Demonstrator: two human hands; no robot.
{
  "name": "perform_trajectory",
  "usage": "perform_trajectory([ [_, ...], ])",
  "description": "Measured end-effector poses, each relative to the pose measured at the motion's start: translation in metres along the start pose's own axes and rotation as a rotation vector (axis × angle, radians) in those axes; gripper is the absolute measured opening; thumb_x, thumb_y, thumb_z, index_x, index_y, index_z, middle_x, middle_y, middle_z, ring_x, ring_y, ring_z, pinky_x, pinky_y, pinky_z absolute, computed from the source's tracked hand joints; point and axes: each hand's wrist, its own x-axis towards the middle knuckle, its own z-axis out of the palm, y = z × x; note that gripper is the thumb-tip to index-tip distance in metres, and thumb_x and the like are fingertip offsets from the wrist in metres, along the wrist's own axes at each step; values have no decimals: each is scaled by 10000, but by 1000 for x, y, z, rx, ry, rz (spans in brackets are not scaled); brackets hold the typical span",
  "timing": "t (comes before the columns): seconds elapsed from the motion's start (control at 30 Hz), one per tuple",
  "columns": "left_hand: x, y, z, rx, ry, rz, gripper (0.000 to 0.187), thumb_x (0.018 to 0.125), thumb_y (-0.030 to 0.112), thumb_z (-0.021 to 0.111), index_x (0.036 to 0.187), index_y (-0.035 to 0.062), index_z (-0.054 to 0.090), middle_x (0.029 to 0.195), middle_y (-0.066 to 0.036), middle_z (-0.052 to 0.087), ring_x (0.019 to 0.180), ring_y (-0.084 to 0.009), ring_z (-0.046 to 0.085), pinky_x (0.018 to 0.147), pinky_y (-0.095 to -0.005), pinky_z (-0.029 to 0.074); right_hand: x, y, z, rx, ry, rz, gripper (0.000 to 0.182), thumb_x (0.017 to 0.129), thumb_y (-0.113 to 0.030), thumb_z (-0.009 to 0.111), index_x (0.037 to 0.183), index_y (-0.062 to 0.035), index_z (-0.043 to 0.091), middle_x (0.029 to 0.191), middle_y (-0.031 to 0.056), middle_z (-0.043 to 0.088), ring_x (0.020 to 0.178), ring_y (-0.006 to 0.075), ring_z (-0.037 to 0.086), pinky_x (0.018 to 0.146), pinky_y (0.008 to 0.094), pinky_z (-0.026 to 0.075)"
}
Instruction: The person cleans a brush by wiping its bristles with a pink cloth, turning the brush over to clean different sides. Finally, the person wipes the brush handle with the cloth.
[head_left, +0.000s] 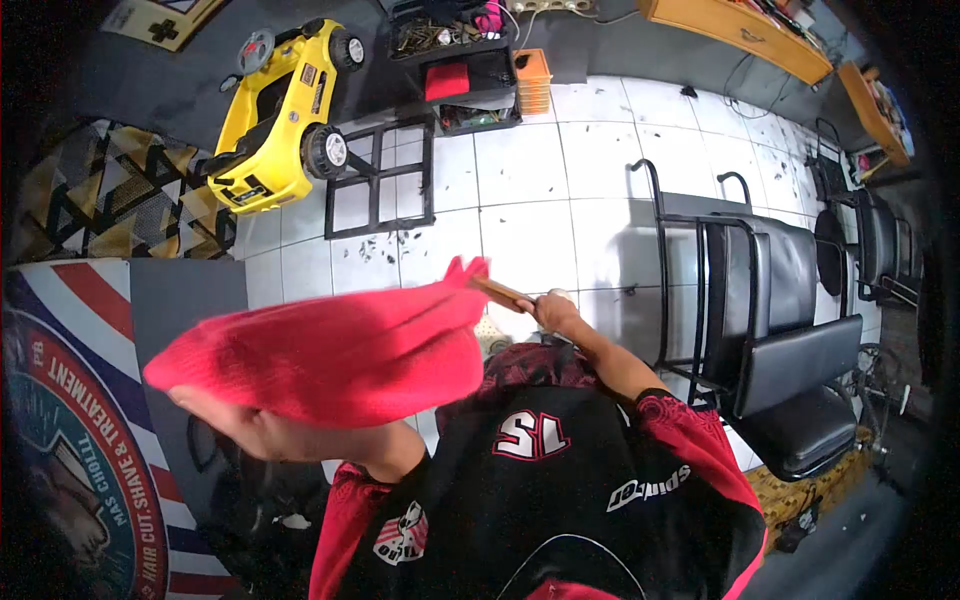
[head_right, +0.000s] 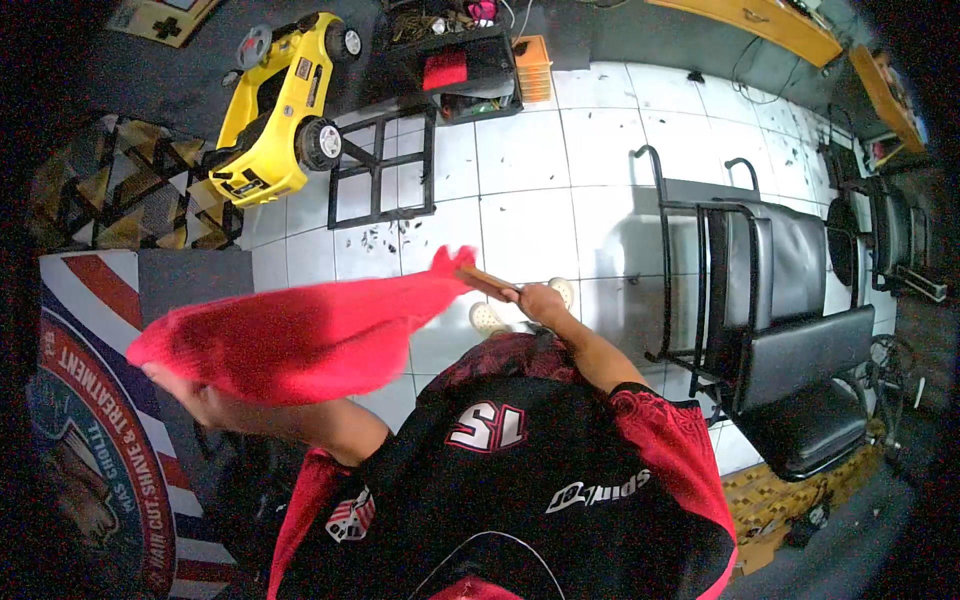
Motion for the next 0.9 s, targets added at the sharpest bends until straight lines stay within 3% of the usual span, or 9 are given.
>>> perform_trajectory([
  [0.23, -13, -16, -13, 49, -104, -49, 458, 906, 232, 406, 1244, -74, 363, 1192, -216, 467, 942, -283, 565, 735, -356, 512, -1, 59, 42, 135, 151, 89, 660, 868, -555, 322, 712, 24, 599, 688, 236, 595, 695, 376, 597, 594, 422, 462],
  [0.37, -27, -21, -3, 149, -152, 130, 480, 911, 233, 384, 1273, -77, 325, 1313, -203, 350, 1081, -282, 489, 849, -370, 467, -38, -36, -44, 731, 15, 41, 651, 872, -587, 293, 645, -28, 539, 478, 18, 432, 440, 123, 426, 424, 298, 347],
  [0.47, -26, -12, -8, 417, -285, 197, 532, 896, 254, 403, 1298, -72, 281, 1332, -206, 326, 1170, -286, 413, 919, -395, 415, -65, -92, -72, 1117, -27, -457, 598, 933, -474, 224, 759, 10, 531, 642, 30, 480, 622, 139, 443, 577, 296, 394],
  [0.53, -28, -15, -8, 461, -301, 151, 566, 886, 274, 424, 1311, -63, 261, 1334, -207, 323, 1171, -289, 411, 926, -402, 408, -66, -100, -74, 787, -23, -748, 617, 926, -483, 239, 781, 29, 551, 653, 81, 537, 620, 194, 497, 606, 341, 416],
  [0.63, -23, 4, -9, 209, -289, 170, 542, 897, 278, 397, 1305, -60, 283, 1300, -211, 369, 1123, -293, 457, 889, -407, 438, -44, -88, -53, 503, -101, -654, 576, 919, -460, 282, 828, 29, 573, 689, 198, 571, 639, 276, 563, 643, 361, 441],
  [0.7, -18, 12, -6, 180, -282, 186, 569, 892, 325, 399, 1304, -52, 292, 1282, -216, 387, 1070, -311, 496, 854, -408, 463, -7, -42, -4, 99, -158, -381, 535, 927, -416, 295, 864, 23, 595, 708, 241, 569, 683, 347, 580, 658, 392, 448],
  [0.73, -15, 17, -5, 166, -279, 195, 582, 890, 349, 401, 1304, -47, 296, 1273, -218, 396, 1044, -319, 516, 836, -409, 476, 8, -17, 16, -7, -302, -142, 724, 852, -622, 243, 896, -3, 615, 814, 233, 607, 824, 336, 596, 782, 405, 452],
  [0.83, -11, 7, -16, 28, -279, 57, 632, 874, 414, 421, 1303, -35, 306, 1275, -237, 387, 1050, -350, 512, 820, -390, 490, 60, 111, 141, -98, -188, -111, 500, 862, -480, 388, 899, -50, 641, 846, 122, 647, 778, 313, 625, 700, 398, 482],
  [0.9, -10, 1, -20, -63, -280, -8, 644, 871, 440, 423, 1298, -31, 318, 1278, -244, 381, 1057, -361, 509, 817, -379, 494, 21, 90, 96, -95, -101, 46, 528, 872, -483, 361, 871, -34, 640, 797, 147, 643, 740, 326, 624, 683, 398, 485],
])
